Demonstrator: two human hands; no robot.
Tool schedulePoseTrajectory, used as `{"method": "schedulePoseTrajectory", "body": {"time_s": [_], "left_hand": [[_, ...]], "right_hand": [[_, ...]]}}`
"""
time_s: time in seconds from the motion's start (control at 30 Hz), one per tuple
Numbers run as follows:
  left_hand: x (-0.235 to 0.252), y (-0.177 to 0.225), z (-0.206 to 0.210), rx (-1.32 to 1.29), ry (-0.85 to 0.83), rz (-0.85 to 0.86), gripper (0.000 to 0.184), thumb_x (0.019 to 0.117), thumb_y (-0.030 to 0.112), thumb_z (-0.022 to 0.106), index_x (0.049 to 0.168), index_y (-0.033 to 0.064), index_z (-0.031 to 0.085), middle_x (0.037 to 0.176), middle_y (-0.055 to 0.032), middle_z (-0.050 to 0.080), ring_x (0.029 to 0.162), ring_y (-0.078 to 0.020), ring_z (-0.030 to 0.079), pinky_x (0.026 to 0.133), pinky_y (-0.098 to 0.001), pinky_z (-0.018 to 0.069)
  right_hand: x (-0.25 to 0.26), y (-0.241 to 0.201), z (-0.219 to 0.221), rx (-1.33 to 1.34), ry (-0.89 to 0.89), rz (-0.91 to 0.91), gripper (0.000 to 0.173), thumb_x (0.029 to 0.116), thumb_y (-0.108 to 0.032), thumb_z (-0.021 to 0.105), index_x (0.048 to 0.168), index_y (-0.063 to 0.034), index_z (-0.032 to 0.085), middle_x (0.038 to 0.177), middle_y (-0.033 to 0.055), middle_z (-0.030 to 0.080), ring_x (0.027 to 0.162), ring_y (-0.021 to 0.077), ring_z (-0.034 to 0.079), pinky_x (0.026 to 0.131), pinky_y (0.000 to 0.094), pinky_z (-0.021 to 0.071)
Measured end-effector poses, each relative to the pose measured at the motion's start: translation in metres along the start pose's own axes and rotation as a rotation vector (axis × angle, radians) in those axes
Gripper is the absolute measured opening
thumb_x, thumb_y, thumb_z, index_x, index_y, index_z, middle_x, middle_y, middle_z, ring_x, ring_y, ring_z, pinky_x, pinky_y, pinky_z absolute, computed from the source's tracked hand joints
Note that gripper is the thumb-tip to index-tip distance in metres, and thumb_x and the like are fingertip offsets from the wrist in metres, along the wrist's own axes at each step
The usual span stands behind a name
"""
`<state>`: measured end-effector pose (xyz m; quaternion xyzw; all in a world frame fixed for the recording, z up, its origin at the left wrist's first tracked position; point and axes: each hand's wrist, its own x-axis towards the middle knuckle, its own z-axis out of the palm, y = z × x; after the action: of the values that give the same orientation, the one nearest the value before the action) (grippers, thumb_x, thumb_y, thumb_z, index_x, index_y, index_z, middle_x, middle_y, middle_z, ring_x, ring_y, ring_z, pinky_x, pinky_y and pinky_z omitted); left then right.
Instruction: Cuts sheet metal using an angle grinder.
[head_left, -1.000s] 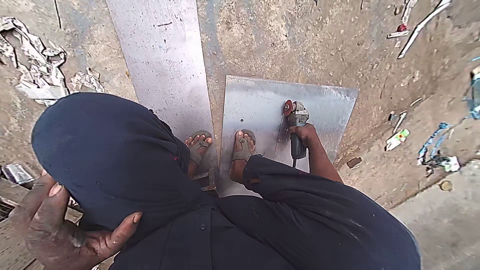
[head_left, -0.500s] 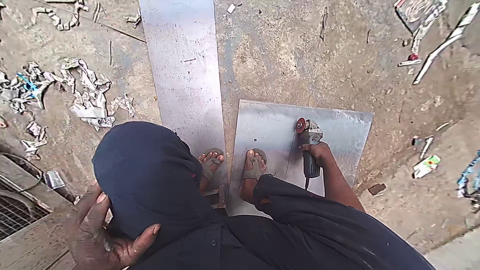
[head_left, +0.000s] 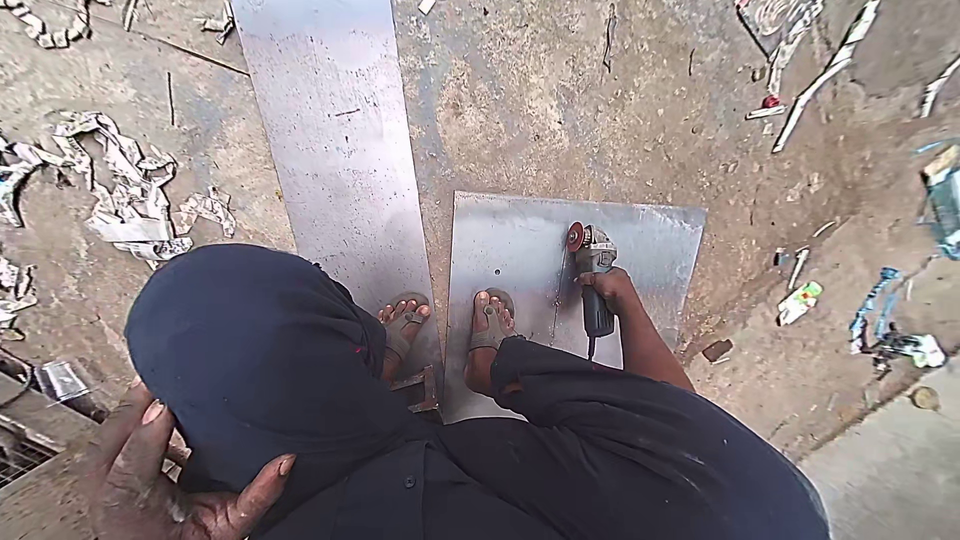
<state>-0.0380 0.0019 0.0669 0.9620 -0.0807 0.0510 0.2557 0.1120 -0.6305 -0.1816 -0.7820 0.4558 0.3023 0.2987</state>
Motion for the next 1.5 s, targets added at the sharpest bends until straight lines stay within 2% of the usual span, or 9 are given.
{"method": "schedulePoseTrajectory", "body": {"time_s": [0.13,0.3,0.5,0.67,0.83,1.03,1.17,1.33,1.5], "left_hand": [[-0.003,-0.006,0.002,0.022,0.029,0.023,0.110,0.0730,0.070,0.075,0.162,0.0277,0.025,0.163,-0.0086,0.036,0.150,-0.0294,0.036,0.120,-0.0529,0.0342],[-0.002,-0.004,0.002,0.002,0.010,0.011,0.107,0.0741,0.067,0.075,0.159,0.0221,0.030,0.161,-0.0139,0.038,0.149,-0.0338,0.037,0.120,-0.0562,0.0333],[0.001,-0.004,0.002,-0.003,0.040,0.033,0.108,0.0736,0.068,0.075,0.161,0.0256,0.027,0.162,-0.0089,0.036,0.149,-0.0311,0.036,0.120,-0.0548,0.0343],[-0.002,-0.005,0.001,0.013,0.047,0.031,0.108,0.0732,0.068,0.076,0.160,0.0245,0.028,0.162,-0.0098,0.036,0.149,-0.0311,0.037,0.119,-0.0537,0.0358],[-0.004,-0.005,0.000,0.016,0.020,0.015,0.106,0.0744,0.067,0.075,0.158,0.0187,0.031,0.160,-0.0152,0.038,0.148,-0.0349,0.037,0.119,-0.0564,0.0347],[-0.003,-0.002,0.001,0.008,0.022,0.002,0.106,0.0741,0.065,0.077,0.159,0.0214,0.030,0.159,-0.0145,0.039,0.146,-0.0336,0.039,0.117,-0.0558,0.0357],[-0.002,-0.003,0.003,-0.018,0.050,0.010,0.110,0.0719,0.066,0.078,0.161,0.0270,0.027,0.161,-0.0084,0.039,0.147,-0.0305,0.039,0.118,-0.0539,0.0370],[-0.002,-0.004,0.004,-0.015,0.048,0.016,0.111,0.0706,0.067,0.078,0.161,0.0253,0.028,0.160,-0.0111,0.039,0.147,-0.0329,0.040,0.117,-0.0554,0.0373],[-0.002,-0.006,0.003,-0.002,0.044,0.017,0.111,0.0705,0.068,0.078,0.161,0.0244,0.028,0.160,-0.0103,0.039,0.147,-0.0326,0.039,0.118,-0.0553,0.0365]], "right_hand": [[0.002,0.001,0.000,0.011,0.002,-0.011,0.051,0.0722,-0.025,0.089,0.109,0.0025,0.066,0.095,0.0220,0.070,0.081,0.0350,0.068,0.074,0.0588,0.0562],[-0.002,-0.006,-0.001,-0.014,0.008,0.013,0.051,0.0718,-0.023,0.088,0.109,0.0038,0.065,0.095,0.0233,0.070,0.082,0.0360,0.069,0.075,0.0593,0.0566],[-0.001,-0.007,-0.002,-0.060,0.015,0.015,0.052,0.0735,-0.025,0.088,0.110,0.0049,0.065,0.098,0.0248,0.069,0.086,0.0375,0.068,0.078,0.0611,0.0554],[0.000,-0.006,-0.002,-0.044,0.006,0.010,0.053,0.0737,-0.025,0.088,0.111,0.0044,0.065,0.099,0.0245,0.069,0.086,0.0369,0.068,0.078,0.0604,0.0557],[0.000,-0.006,-0.001,-0.056,0.006,0.010,0.053,0.0733,-0.024,0.088,0.112,0.0041,0.065,0.099,0.0241,0.069,0.087,0.0371,0.068,0.079,0.0605,0.0556],[0.010,0.006,0.001,-0.095,0.011,0.015,0.056,0.0714,-0.028,0.090,0.110,0.0033,0.065,0.098,0.0239,0.069,0.085,0.0369,0.068,0.077,0.0603,0.0553],[0.013,0.007,0.000,-0.054,0.005,0.008,0.055,0.0714,-0.028,0.089,0.111,0.0022,0.065,0.097,0.0224,0.070,0.083,0.0356,0.069,0.076,0.0593,0.0563],[0.008,-0.010,-0.003,-0.043,0.024,-0.003,0.048,0.0741,-0.023,0.087,0.108,0.0038,0.066,0.096,0.0228,0.069,0.083,0.0354,0.068,0.077,0.0589,0.0558],[0.010,-0.011,-0.002,-0.010,0.004,0.004,0.048,0.0756,-0.021,0.086,0.112,0.0034,0.065,0.098,0.0227,0.070,0.084,0.0345,0.069,0.077,0.0578,0.0567]]}}
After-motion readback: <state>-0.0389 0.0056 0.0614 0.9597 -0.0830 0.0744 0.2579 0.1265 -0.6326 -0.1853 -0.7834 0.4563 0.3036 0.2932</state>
